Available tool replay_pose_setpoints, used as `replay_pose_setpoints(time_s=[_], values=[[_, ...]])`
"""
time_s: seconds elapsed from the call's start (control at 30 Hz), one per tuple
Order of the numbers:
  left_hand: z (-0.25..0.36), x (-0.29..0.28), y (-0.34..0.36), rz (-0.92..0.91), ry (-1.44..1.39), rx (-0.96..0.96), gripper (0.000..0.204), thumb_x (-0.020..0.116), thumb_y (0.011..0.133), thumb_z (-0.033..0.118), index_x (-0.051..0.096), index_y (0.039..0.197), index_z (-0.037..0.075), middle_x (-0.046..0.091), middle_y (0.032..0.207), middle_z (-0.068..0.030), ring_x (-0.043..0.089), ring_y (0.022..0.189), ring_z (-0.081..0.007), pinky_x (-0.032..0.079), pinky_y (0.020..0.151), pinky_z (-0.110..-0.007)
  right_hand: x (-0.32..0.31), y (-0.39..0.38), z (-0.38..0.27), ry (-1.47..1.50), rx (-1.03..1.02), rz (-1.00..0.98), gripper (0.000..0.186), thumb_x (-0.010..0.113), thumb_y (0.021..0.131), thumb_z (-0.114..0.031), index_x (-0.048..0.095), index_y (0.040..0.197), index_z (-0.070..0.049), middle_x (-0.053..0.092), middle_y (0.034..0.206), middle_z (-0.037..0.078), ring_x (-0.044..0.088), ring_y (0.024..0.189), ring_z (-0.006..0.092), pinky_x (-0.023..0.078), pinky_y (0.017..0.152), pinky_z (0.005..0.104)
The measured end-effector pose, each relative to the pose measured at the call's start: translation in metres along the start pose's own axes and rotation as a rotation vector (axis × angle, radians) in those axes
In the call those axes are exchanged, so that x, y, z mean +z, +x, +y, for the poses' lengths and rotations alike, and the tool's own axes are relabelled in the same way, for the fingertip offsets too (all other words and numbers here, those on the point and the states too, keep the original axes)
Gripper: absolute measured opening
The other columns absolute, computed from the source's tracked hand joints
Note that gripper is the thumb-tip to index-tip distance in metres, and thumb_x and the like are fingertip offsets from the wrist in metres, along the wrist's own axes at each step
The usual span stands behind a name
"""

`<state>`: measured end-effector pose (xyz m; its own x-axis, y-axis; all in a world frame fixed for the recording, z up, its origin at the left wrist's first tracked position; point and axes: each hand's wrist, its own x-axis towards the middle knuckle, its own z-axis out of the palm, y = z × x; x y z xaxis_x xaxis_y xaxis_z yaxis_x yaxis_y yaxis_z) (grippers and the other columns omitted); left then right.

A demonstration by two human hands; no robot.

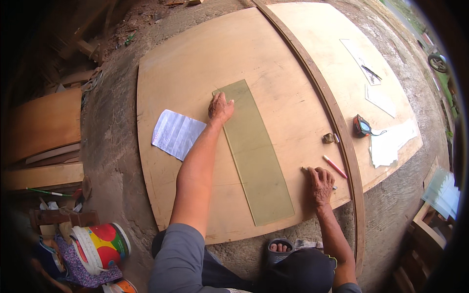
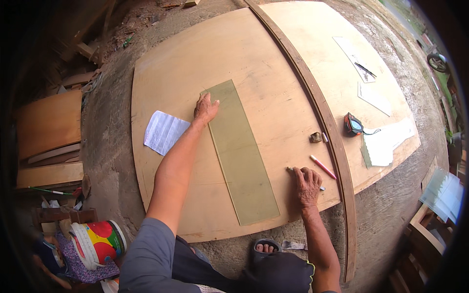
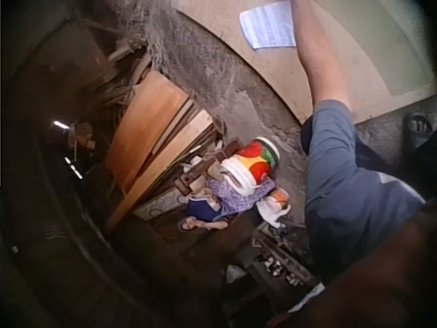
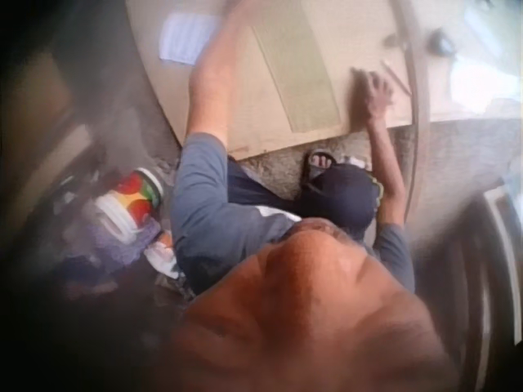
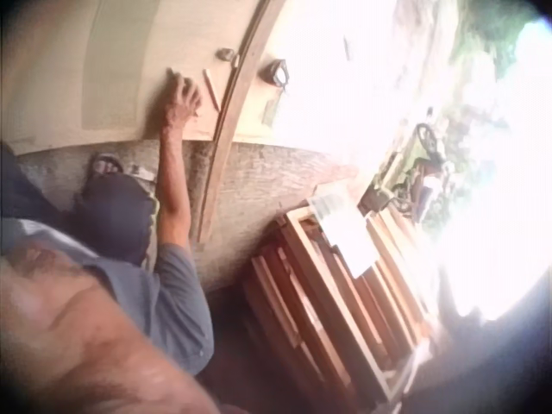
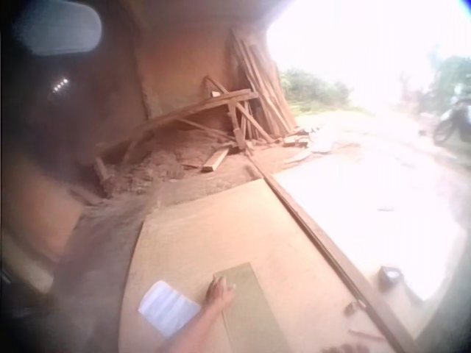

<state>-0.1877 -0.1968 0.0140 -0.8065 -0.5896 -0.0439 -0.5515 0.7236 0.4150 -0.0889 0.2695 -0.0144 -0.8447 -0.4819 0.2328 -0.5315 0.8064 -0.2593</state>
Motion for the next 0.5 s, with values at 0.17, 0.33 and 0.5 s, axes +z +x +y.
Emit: replay_pose_setpoints(time_s=[0.17,0.33,0.5], values=[[-0.003,0.009,0.052,-0.042,0.091,0.011,0.071,0.061,0.096,0.044,0.043,0.152,0.005,0.04,0.159,-0.0149,0.037,0.148,-0.0342,0.032,0.121,-0.047,-0.003,0.001,0.0,-0.019,-0.004,-0.032,0.045,0.058,0.088,-0.011,0.063,0.132,-0.021,0.058,0.123,0.003,0.052,0.119,0.0265,0.037,0.106,0.0451],[0.001,-0.002,0.06,-0.154,0.147,-0.001,0.072,0.061,0.095,0.048,0.045,0.152,0.006,0.038,0.159,-0.0182,0.037,0.147,-0.036,0.035,0.119,-0.047,-0.009,0.004,-0.004,-0.008,0.004,-0.03,0.045,0.058,0.086,-0.013,0.064,0.13,-0.021,0.057,0.121,0.003,0.052,0.118,0.0261,0.037,0.105,0.0447],[0.006,0.006,0.042,-0.09,0.094,0.075,0.065,0.062,0.095,0.046,0.053,0.143,0.004,0.048,0.148,-0.0192,0.047,0.137,-0.0391,0.04,0.115,-0.048,-0.011,0.004,-0.005,-0.011,0.006,-0.02,0.044,0.058,0.087,-0.014,0.063,0.13,-0.021,0.057,0.12,0.003,0.053,0.118,0.0254,0.037,0.105,0.0444]])
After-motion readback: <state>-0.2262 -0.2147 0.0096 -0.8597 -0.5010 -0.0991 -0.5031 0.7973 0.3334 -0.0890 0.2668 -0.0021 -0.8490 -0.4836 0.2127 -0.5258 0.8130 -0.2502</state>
